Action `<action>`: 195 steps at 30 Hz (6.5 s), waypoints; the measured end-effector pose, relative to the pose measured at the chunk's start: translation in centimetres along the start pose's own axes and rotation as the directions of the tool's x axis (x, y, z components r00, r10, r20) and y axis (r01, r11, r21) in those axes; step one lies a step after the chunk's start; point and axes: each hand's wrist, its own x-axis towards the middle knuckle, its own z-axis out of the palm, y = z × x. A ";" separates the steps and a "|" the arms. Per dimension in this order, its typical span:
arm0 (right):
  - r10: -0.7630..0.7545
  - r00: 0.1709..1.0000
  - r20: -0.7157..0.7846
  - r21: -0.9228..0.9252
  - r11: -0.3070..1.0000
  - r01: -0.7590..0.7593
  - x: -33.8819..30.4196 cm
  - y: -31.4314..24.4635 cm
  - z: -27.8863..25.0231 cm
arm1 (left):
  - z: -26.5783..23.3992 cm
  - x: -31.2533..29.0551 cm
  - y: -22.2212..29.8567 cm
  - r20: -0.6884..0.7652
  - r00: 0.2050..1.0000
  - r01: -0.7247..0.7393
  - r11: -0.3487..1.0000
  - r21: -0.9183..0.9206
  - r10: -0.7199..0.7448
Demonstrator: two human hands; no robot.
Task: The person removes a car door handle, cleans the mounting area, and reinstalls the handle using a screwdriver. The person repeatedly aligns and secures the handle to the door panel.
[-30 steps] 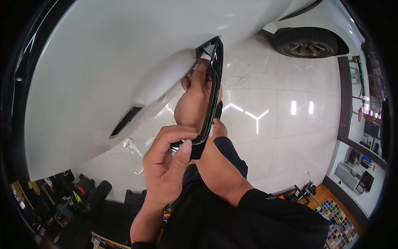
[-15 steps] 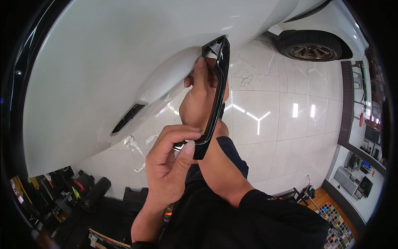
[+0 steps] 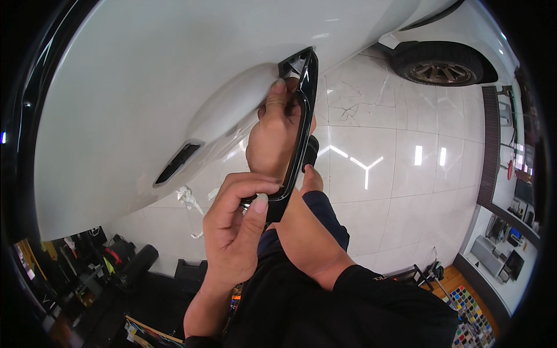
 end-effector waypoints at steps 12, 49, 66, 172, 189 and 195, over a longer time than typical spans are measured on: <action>-0.087 0.996 0.026 0.138 0.987 0.082 -1.4 3.3 -0.1 | 0.5 -0.1 0.2 -0.041 0.999 0.023 0.996 0.084 -0.019; 0.100 0.994 -0.037 0.102 0.990 -0.096 -0.6 0.0 0.5 | 1.5 -0.2 1.4 -0.071 0.997 0.026 0.985 0.170 -0.014; 0.021 0.977 0.214 0.064 0.997 -0.035 0.6 -0.4 -2.1 | 0.9 9.4 1.2 -0.212 0.956 0.274 0.877 0.394 -0.204; 0.032 -0.543 0.839 0.525 0.216 0.823 17.3 -15.2 -0.8 | 3.6 11.0 1.8 -0.039 0.862 0.345 0.640 -0.686 -0.506; -0.004 -0.550 0.835 0.538 0.217 0.815 17.4 -14.8 -0.9 | 3.9 9.5 3.2 -0.110 0.950 0.195 0.830 -0.522 -0.292; -0.011 -0.551 0.835 0.537 0.237 0.809 18.0 -14.6 -1.2 | 4.4 9.1 3.8 -0.139 0.955 0.183 0.891 -0.415 -0.261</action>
